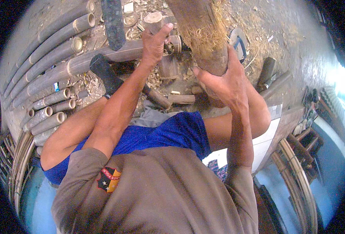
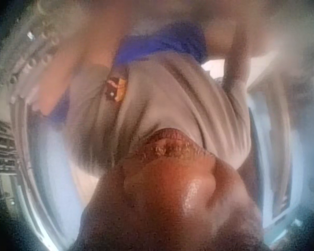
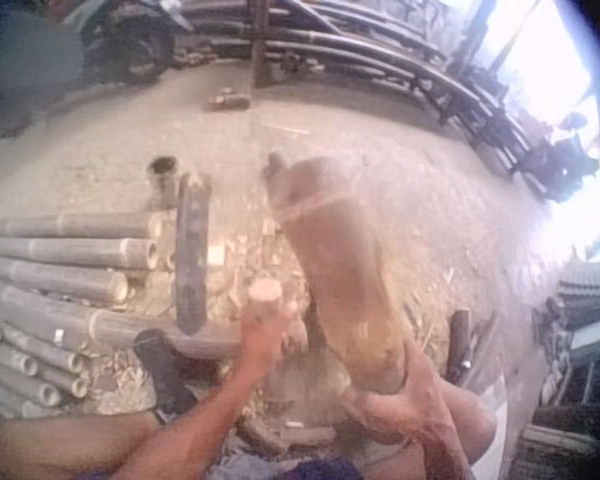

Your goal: The person sits on the ground and uses a wooden mallet and chisel to shape the end of a bamboo pole. They repeatedly strike the chisel to remove material and occasionally inspect the work.

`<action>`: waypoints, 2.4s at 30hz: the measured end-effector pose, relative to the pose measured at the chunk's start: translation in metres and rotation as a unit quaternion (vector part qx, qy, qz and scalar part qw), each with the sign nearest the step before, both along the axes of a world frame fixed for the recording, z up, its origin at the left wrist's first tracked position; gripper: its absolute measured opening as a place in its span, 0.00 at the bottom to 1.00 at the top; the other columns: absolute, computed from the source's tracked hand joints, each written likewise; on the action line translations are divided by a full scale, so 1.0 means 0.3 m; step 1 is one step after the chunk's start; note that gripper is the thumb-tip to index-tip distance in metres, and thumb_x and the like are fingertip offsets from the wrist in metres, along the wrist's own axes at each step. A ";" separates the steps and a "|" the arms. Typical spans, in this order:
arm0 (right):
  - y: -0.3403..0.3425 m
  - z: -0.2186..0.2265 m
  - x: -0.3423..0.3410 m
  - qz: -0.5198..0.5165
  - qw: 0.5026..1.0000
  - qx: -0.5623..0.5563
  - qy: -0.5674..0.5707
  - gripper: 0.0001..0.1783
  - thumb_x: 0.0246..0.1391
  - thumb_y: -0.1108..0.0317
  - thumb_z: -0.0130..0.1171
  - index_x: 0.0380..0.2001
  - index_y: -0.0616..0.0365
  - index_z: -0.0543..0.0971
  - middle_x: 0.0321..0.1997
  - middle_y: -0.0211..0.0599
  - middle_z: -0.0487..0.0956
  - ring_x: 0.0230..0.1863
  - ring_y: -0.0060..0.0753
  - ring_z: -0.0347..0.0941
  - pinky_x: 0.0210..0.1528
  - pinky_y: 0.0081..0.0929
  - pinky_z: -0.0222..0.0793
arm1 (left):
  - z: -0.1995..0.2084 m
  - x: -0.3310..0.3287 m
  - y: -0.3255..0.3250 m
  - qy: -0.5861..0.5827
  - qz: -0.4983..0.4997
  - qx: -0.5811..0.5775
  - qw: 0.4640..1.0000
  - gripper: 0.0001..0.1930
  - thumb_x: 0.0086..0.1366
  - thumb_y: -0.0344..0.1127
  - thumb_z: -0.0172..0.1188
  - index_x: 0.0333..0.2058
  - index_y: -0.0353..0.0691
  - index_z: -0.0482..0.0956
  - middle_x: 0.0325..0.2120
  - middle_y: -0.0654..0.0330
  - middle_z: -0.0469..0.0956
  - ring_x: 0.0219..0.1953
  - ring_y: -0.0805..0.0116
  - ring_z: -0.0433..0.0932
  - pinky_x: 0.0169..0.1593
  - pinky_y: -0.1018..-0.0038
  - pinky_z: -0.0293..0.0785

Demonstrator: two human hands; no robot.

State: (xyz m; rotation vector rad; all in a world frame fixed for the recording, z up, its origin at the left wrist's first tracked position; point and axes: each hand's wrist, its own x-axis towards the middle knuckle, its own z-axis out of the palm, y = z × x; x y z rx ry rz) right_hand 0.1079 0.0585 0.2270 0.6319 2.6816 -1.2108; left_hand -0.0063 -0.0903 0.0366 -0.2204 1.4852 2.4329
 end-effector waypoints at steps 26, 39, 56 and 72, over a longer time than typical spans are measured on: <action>-0.088 0.100 -0.155 0.195 0.954 0.225 -0.040 0.37 0.50 0.60 0.69 0.61 0.62 0.70 0.47 0.54 0.83 0.48 0.52 0.82 0.53 0.44 0.75 | 0.004 0.057 -0.018 0.114 -0.057 -0.123 0.984 0.20 0.58 0.35 0.74 0.47 0.34 0.81 0.41 0.59 0.85 0.42 0.72 0.81 0.49 0.71 0.77; -0.132 -0.046 0.050 0.091 0.977 0.178 0.068 0.45 0.41 0.60 0.76 0.61 0.63 0.69 0.48 0.55 0.82 0.51 0.54 0.81 0.53 0.43 0.76 | 0.021 0.123 -0.010 0.028 -0.080 0.149 0.985 0.18 0.58 0.32 0.72 0.46 0.34 0.80 0.39 0.64 0.84 0.41 0.78 0.78 0.47 0.74 0.77; -0.193 -0.137 0.241 0.012 0.990 0.133 0.045 0.46 0.42 0.58 0.74 0.64 0.58 0.66 0.46 0.60 0.83 0.50 0.62 0.81 0.52 0.47 0.76 | -0.044 0.181 -0.027 0.301 -0.091 -0.036 0.949 0.15 0.58 0.34 0.72 0.42 0.36 0.82 0.41 0.66 0.84 0.42 0.75 0.78 0.47 0.71 0.74; -0.104 -0.065 0.274 -0.128 0.987 -0.052 0.082 0.41 0.46 0.63 0.72 0.63 0.62 0.68 0.55 0.48 0.79 0.56 0.41 0.76 0.61 0.37 0.69 | -0.030 -0.032 0.009 0.074 -0.074 -0.075 0.992 0.16 0.60 0.41 0.73 0.39 0.37 0.80 0.28 0.68 0.80 0.27 0.78 0.76 0.30 0.76 0.72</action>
